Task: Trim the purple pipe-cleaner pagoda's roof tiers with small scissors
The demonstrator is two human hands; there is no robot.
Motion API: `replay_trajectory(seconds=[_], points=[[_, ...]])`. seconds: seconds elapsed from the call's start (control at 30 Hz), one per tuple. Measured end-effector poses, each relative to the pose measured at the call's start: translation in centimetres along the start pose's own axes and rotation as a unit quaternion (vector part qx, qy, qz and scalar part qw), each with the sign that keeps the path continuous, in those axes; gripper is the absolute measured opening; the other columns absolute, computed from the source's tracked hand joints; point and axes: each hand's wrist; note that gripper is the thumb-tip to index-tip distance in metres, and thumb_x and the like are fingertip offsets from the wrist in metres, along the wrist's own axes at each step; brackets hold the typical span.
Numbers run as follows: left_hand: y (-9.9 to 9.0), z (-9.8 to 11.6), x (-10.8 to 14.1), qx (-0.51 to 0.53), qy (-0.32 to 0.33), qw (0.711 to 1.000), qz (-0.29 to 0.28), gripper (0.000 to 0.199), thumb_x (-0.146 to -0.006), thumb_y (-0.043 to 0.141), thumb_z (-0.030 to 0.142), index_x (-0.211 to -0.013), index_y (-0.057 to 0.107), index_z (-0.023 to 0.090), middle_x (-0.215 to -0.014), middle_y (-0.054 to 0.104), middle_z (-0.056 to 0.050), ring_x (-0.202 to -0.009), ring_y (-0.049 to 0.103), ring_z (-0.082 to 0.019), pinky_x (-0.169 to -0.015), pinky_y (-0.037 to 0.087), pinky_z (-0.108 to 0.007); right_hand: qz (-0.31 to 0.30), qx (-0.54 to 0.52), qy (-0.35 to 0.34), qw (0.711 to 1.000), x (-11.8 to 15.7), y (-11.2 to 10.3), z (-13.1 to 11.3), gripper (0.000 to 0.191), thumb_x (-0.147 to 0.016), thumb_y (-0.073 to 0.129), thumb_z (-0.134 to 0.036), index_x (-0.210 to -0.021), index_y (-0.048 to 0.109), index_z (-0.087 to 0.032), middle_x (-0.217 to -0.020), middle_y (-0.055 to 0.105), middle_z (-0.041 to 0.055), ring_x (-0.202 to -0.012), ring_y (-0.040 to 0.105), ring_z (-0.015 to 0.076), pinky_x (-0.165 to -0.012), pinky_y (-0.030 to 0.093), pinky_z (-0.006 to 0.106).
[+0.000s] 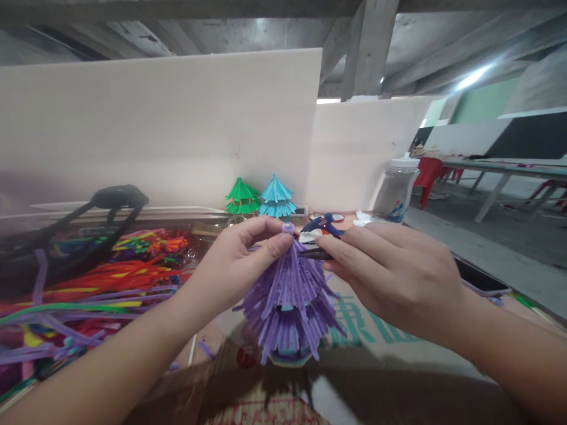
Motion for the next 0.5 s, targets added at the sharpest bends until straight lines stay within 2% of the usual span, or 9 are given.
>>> replay_trajectory(seconds=[0.27, 0.5], points=[[-0.21, -0.15, -0.16, -0.016, 0.021, 1.0, -0.01, 0.018, -0.092, 0.066, 0.04, -0.096, 0.075, 0.025, -0.096, 0.074, 0.002, -0.09, 0.066, -0.015, -0.082, 0.048, -0.023, 0.013, 0.0, 0.004, 1.0, -0.16, -0.22, 0.0, 0.022, -0.096, 0.06, -0.024, -0.114, 0.06, -0.012, -0.091, 0.071, 0.006, -0.075, 0.06, 0.0219, -0.061, 0.039, 0.036], [-0.6, -0.25, -0.32, -0.056, 0.046, 0.997, -0.014, 0.017, -0.093, 0.065, 0.036, -0.102, 0.077, 0.03, -0.104, 0.077, 0.005, -0.1, 0.067, -0.016, -0.088, 0.047, -0.023, -0.001, 0.0, 0.004, 1.0, -0.03, -0.52, -0.07, 0.02, -0.096, 0.059, -0.022, -0.113, 0.06, -0.012, -0.09, 0.071, 0.0064, -0.075, 0.059, 0.0233, -0.06, 0.038, 0.037]])
Point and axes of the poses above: each hand's wrist, its own x-axis away from the middle knuckle, its own y-axis out of the palm, z = x × y
